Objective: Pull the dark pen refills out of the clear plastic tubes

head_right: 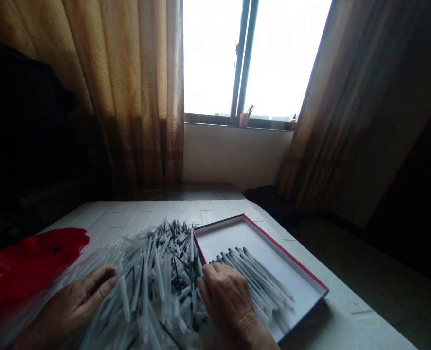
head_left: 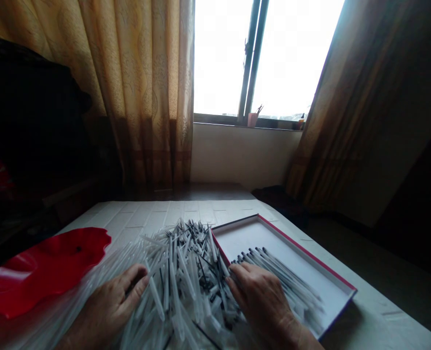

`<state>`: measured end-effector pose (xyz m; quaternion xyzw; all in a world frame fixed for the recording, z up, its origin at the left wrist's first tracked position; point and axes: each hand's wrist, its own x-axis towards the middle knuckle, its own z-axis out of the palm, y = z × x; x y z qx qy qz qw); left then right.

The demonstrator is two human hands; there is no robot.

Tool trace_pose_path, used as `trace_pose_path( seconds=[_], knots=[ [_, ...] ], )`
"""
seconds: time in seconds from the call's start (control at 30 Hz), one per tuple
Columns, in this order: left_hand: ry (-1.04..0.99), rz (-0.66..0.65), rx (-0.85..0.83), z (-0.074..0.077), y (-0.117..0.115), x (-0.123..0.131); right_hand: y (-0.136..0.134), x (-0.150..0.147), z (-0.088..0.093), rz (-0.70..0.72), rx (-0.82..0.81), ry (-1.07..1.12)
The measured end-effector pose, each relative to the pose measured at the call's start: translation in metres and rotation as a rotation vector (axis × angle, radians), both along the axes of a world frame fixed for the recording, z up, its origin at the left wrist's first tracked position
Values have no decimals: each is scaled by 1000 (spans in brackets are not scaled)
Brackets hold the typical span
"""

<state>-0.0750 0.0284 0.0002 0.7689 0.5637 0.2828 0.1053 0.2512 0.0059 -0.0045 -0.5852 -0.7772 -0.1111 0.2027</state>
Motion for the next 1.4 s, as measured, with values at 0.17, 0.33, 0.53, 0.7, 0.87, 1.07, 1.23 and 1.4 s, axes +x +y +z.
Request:
trace_pose_path(
  seconds=[0.17,0.33,0.53,0.7,0.87,1.07,1.23,1.4],
  knots=[
    [-19,98,32,-9,-3,2,-3,0,-2,2,9,-42],
    [-56,58,-13,-14,-6,4,0,4,-7,47,40,36],
    [-86,62,-70,-3,-7,8,4,6,-9,56,66,192],
    [-39,95,-76,0,0,5,5,8,-7,76,26,249],
    [74,98,-103,12,-3,7,3,8,-4,99,5,256],
    [234,40,-163,32,-16,20,4,13,-1,94,58,323],
    [320,14,-176,42,-27,29,10,31,3,81,147,468],
    [349,34,-134,44,-37,31,20,53,4,0,208,543]
  ],
)
